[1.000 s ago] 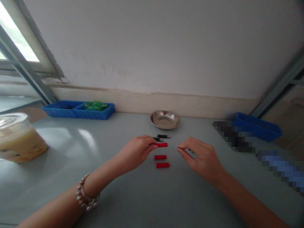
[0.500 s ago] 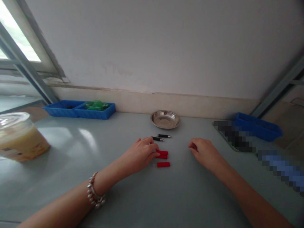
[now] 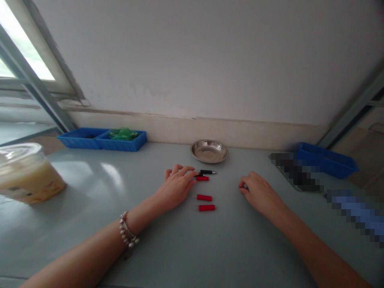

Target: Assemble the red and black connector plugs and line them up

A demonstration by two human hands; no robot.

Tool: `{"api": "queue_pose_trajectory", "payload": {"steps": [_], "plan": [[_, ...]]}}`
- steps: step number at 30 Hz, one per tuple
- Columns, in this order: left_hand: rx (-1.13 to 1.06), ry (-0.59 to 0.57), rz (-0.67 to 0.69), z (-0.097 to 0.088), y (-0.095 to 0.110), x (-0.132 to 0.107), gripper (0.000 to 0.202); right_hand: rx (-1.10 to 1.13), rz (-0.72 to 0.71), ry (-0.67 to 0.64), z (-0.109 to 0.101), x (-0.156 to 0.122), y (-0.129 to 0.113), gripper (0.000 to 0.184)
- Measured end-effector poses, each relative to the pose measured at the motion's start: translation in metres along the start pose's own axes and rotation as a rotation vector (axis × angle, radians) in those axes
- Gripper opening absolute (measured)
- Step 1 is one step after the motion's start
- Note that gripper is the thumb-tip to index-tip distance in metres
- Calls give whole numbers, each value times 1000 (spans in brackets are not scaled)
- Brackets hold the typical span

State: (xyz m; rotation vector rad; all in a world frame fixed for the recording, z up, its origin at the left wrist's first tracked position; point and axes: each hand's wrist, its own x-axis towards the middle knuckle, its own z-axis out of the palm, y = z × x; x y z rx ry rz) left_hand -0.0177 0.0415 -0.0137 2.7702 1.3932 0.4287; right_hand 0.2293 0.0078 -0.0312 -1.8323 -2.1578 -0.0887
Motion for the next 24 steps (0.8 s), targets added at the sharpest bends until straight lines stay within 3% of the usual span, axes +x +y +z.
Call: {"api": "queue_pose_trajectory", "payload": {"steps": [5, 11, 17, 24], "plan": [[-25, 5, 4, -3, 0, 0, 25, 0, 3, -32, -2, 0, -1, 6], [-80, 72, 21, -8, 5, -1, 20, 24, 17, 23, -2, -2, -4, 7], [-60, 96, -50, -4, 2, 0, 19, 27, 23, 17, -4, -2, -6, 9], [-139, 26, -157, 0, -9, 4, 18, 45, -15, 64, -2, -2, -6, 8]]}}
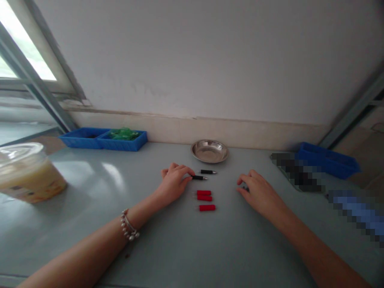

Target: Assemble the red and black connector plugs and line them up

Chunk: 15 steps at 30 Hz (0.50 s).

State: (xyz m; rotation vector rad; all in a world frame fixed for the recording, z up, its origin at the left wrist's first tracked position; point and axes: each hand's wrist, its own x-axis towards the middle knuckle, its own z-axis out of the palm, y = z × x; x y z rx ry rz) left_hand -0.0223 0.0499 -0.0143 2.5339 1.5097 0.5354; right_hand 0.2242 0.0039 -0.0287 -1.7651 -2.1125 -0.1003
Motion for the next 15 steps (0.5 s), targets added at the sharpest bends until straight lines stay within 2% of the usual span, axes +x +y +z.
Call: {"api": "queue_pose_trajectory", "payload": {"steps": [9, 15], "plan": [[5, 11, -44, 1, -7, 3, 19, 28, 10, -40, -3, 0, -6, 10], [13, 30, -10, -2, 0, 2, 15, 136, -33, 27, -5, 1, -11, 10]]}}
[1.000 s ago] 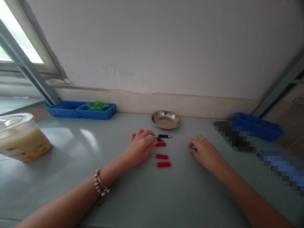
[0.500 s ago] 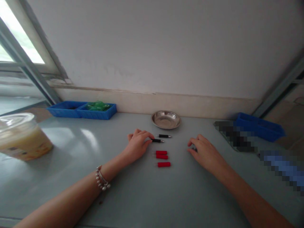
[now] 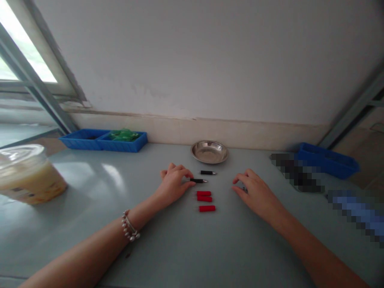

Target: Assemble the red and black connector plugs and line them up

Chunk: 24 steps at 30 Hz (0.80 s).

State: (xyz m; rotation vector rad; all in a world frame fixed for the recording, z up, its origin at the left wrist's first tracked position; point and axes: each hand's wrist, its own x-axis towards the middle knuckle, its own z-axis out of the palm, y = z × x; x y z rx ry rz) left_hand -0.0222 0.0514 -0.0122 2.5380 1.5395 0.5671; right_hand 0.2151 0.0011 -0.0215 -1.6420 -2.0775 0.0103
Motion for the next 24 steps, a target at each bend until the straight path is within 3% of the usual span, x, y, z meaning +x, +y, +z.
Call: {"api": "queue_pose_trajectory", "payload": {"steps": [5, 11, 18, 24], "plan": [[-20, 120, 100, -9, 18, -8, 14, 257, -101, 13, -6, 2, -17, 19], [-103, 132, 333, -14, 36, -22, 10, 426, -175, -95, -6, 0, -30, 31], [-103, 163, 324, -15, 39, -24, 10, 455, -148, -111, -6, -3, -33, 36], [-111, 113, 312, -15, 39, -24, 12, 438, -157, -43, -5, -4, -34, 15]]}}
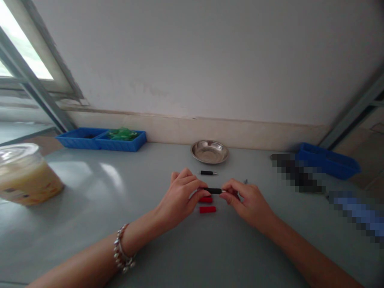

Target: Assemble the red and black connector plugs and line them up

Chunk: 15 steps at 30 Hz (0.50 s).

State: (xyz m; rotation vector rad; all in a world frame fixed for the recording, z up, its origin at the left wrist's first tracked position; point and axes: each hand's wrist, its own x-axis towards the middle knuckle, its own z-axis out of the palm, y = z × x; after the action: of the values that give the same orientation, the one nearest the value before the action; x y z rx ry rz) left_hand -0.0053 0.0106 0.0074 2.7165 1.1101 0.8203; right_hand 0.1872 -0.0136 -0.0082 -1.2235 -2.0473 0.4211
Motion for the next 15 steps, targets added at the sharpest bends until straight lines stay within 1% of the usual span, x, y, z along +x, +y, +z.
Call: {"api": "queue_pose_trajectory", "payload": {"steps": [4, 7, 9, 13, 15], "plan": [[12, -2, 1, 2, -2, -1, 14, 23, 39, 17, 1, 0, 1, 10], [20, 10, 5, 3, -3, -2, 14, 56, 93, 20, 0, 0, 1, 18], [18, 19, 5, 4, -3, -2, 13, 69, 109, -1, -2, 1, 0, 22], [18, 35, 10, 4, -3, -2, 13, 12, 70, -36, -3, 2, -1, 32], [21, 34, 10, 4, -3, -2, 13, -17, 46, -14, -3, 2, -1, 29]]}}
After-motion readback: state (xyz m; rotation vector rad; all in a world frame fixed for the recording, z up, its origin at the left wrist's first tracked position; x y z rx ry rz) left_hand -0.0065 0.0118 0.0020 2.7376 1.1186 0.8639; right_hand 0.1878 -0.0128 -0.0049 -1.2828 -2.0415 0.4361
